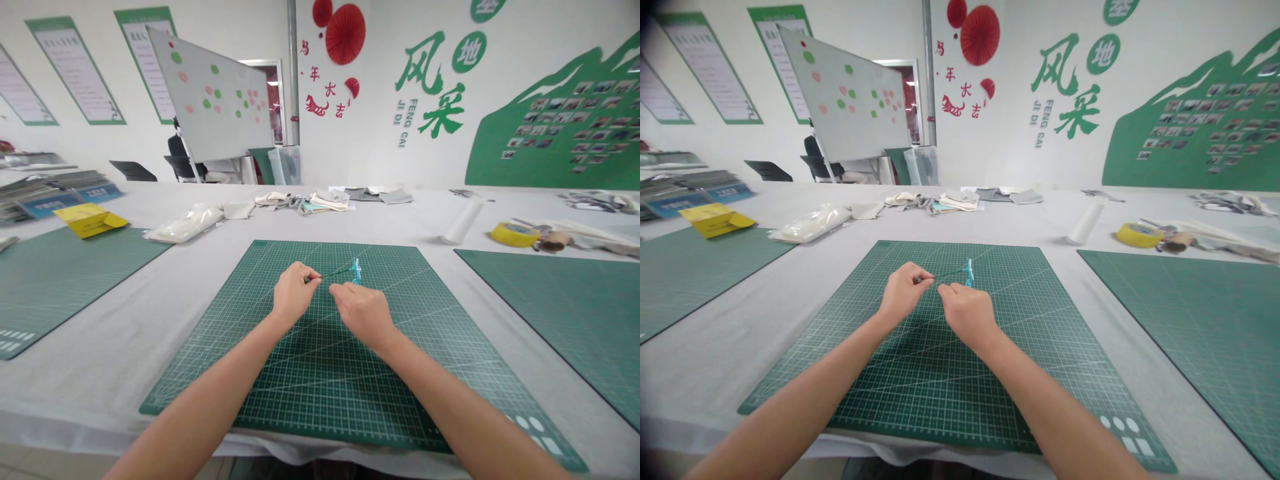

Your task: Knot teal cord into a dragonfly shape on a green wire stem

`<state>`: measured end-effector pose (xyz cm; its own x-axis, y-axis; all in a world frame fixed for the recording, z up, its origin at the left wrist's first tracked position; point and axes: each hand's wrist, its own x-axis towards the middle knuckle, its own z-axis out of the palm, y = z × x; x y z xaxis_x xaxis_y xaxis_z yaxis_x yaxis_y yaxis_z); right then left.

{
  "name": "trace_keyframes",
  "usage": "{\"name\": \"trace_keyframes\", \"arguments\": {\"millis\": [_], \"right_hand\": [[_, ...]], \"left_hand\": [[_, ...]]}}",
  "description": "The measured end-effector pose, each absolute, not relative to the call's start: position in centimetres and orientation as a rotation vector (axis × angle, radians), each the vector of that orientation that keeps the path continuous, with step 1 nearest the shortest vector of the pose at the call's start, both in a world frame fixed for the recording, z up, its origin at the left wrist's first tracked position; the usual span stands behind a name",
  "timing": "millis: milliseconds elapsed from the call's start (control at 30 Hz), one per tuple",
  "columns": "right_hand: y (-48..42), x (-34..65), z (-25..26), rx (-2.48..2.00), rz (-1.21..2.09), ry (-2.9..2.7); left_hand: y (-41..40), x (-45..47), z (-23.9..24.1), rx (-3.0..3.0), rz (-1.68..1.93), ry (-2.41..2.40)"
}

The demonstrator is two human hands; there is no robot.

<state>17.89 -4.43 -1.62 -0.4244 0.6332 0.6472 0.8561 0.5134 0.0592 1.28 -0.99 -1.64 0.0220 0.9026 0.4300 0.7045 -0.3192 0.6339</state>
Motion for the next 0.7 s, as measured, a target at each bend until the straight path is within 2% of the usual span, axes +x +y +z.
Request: {"name": "trace_keyframes", "arguments": {"millis": [200,267,533,700], "right_hand": [[-3.7,19.8,-0.3,-1.063,-0.533,-2.098],[-3.2,20.7,0.2,-1.062,-0.373,-2.049],[-0.5,23.7,0.8,-1.064,0.623,-1.862],[0.9,24.7,-0.1,-1.178,0.736,-1.771]], "left_hand": [[-1.6,1.5,-1.1,2.325,0.986,1.477],[-1.8,1.7,-0.9,2.366,0.945,1.353],[-2.5,1.9,0.3,2.227,0.846,0.847],[-2.8,1.8,0.9,2.121,0.877,0.782]]}}
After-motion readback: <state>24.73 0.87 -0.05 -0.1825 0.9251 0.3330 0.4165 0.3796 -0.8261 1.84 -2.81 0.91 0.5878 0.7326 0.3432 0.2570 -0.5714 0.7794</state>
